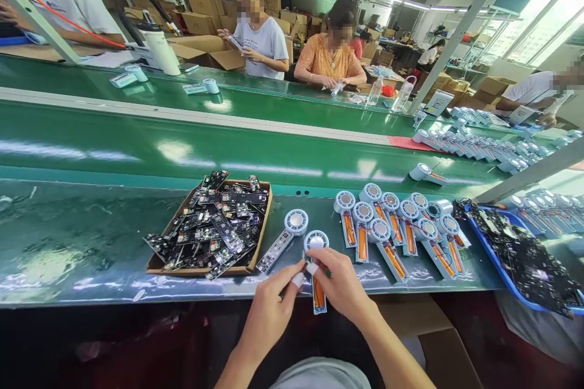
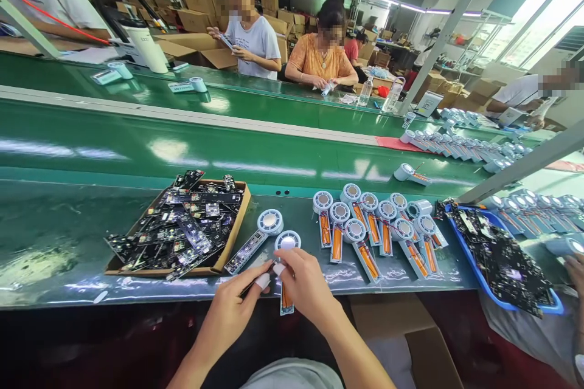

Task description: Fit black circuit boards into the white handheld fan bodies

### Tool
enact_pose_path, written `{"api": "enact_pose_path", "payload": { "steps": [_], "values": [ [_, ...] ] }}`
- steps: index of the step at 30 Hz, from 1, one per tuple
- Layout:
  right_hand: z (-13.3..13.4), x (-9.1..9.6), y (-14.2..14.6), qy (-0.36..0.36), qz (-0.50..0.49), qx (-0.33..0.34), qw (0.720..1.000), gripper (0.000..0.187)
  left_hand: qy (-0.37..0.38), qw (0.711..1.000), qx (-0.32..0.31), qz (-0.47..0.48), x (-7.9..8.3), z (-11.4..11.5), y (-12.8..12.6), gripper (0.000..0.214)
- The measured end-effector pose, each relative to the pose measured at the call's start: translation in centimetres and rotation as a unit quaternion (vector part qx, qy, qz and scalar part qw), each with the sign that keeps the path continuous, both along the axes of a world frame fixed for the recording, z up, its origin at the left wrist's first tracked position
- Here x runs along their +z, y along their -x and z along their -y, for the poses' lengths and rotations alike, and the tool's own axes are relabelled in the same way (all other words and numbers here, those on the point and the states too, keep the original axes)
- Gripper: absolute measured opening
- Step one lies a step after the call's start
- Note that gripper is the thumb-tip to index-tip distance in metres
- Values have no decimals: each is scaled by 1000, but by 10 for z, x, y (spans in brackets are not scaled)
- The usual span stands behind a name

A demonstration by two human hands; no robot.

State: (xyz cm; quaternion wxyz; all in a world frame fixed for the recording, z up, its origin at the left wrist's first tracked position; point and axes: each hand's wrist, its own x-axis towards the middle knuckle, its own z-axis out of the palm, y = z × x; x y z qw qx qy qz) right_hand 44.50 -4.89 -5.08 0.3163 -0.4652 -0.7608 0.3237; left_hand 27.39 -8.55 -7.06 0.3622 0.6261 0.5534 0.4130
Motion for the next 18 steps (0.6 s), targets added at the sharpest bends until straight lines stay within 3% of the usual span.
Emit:
{"api": "enact_pose_path", "payload": {
  "steps": [4, 9, 12, 15, 18],
  "values": [
    [-6, 2, -4, 18, -31, 25, 999, 23, 63, 996, -43, 50, 7, -8, 7, 34],
    [-8, 0, -2, -10, -7, -26, 1000, 22, 55, 997, -30, 47, 5, -10, -2, 38],
    [-6, 3, -4, 68, -33, -35, 997, 24, 56, 996, -30, 61, 13, -4, -7, 45],
    [-4, 5, -10, 174, -80, -55, 980, 34, 111, 988, -52, 96, 20, 3, -11, 45],
    [-6, -1, -17, 221, -133, -63, 964, 39, 152, 978, 2, 145, 11, 0, -19, 36]
  ]
}}
